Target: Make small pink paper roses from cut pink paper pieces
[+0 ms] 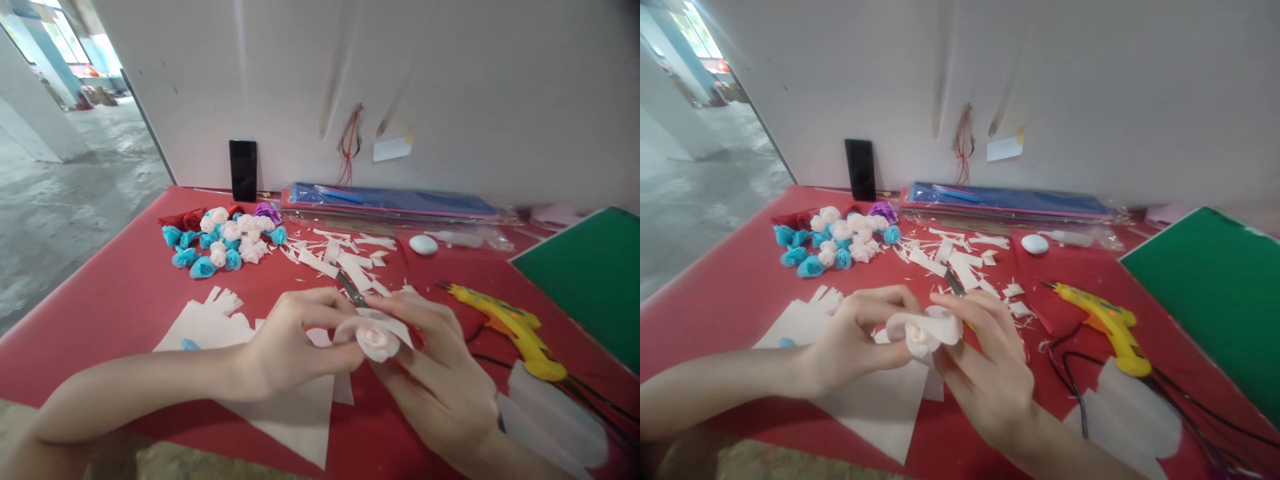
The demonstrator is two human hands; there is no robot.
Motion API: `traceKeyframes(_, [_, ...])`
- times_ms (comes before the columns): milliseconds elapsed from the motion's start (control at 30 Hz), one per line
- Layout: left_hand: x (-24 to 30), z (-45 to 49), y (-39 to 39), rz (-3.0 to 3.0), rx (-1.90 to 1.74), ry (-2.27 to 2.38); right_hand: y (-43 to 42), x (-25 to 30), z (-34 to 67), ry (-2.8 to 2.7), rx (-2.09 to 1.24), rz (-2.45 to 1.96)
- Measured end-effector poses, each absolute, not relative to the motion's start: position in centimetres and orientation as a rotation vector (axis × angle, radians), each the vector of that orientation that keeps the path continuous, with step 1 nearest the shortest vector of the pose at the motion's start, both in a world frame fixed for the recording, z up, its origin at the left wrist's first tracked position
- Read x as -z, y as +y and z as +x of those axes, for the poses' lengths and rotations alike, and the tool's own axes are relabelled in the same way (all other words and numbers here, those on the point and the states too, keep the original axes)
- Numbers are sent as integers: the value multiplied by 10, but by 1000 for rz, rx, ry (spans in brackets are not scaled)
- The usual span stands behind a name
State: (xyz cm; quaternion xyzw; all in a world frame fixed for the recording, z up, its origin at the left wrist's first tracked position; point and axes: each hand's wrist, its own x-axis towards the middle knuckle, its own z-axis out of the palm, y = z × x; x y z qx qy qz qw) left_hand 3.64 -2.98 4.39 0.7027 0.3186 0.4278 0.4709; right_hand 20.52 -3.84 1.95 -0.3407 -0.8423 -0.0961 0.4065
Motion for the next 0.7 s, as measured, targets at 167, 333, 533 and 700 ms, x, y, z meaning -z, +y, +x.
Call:
traceKeyframes(167, [-42,36,-31,1822,-1111,759,-38,-17,206,-2127,228,-796])
traceKeyframes(333, [-39,36,-30,1855,-1137,779,-39,-17,206,-2096,200,-834])
traceKeyframes(533, [-38,36,-30,1883,-1134,804,-41,-18,206,-2115,215,-861])
traceKeyframes(700, [-39,36,-29,1903,-1141,785,-37,-17,210,-2109,326,-844])
